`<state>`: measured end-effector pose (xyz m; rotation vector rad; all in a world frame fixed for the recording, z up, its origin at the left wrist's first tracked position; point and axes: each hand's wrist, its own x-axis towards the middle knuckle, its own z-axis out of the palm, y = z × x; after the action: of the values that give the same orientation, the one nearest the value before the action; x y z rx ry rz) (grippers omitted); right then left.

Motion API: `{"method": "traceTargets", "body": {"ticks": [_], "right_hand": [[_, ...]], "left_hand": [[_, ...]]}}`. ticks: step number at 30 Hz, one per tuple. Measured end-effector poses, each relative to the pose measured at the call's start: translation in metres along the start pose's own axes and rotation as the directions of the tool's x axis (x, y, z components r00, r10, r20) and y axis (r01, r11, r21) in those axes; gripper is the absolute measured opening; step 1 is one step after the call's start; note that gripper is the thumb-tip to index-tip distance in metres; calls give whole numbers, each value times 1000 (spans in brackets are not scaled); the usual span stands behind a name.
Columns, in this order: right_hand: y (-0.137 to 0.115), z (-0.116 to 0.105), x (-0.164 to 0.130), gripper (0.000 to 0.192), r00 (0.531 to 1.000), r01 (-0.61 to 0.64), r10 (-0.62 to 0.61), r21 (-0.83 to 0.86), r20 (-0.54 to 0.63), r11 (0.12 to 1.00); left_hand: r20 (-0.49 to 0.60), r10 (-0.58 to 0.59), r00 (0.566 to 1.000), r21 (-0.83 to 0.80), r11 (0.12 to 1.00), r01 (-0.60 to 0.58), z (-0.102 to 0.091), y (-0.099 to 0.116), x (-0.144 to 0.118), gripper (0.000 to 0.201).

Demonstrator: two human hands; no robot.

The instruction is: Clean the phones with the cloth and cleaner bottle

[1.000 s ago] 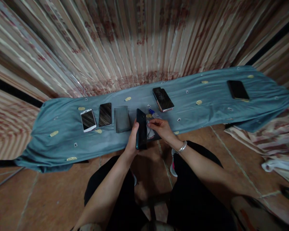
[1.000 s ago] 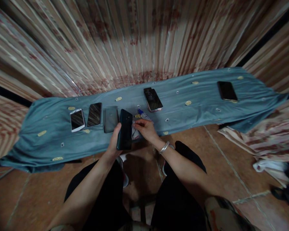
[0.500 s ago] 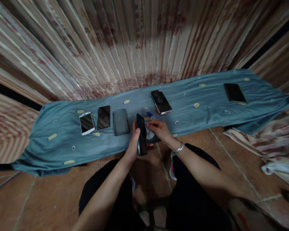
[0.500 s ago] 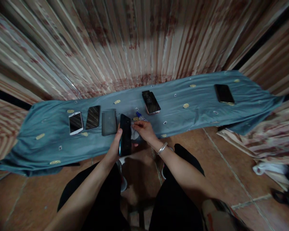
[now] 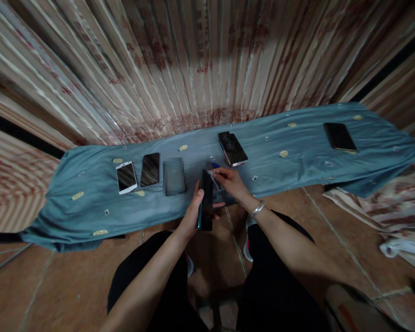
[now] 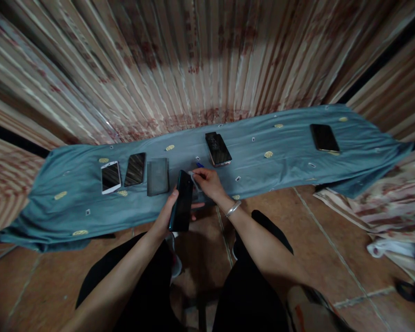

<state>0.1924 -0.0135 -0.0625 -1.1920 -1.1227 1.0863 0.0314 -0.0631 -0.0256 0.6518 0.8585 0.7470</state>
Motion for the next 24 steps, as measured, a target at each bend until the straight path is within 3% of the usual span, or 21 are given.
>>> {"method": "traceTargets", "body": {"ticks": [5,8,15,20,24], "right_hand": [[-13,1,-1,29,992,108,-103,-62,68,992],[-20,2,-5,26,979,195,-180,-182,99,964],[-29,4,-21,25,889,458,-386,-471,247,754],[-31,7,-34,28,833,554,-444,-520,331,650],[-29,10,-41,30,813,582,-454,-501,364,641]], "left_hand": [[36,-42,998,-20,999,43,-2,-12,4,74],[39,-53,998,-6,999,53,-2,-16,6,76],[22,-26,999,44,999,25,0,-13,1,72],[-38,36,999,96,995,-32,3,-12,-2,65],[-121,89,989,137,988,-72,5,-9,-1,61]]}}
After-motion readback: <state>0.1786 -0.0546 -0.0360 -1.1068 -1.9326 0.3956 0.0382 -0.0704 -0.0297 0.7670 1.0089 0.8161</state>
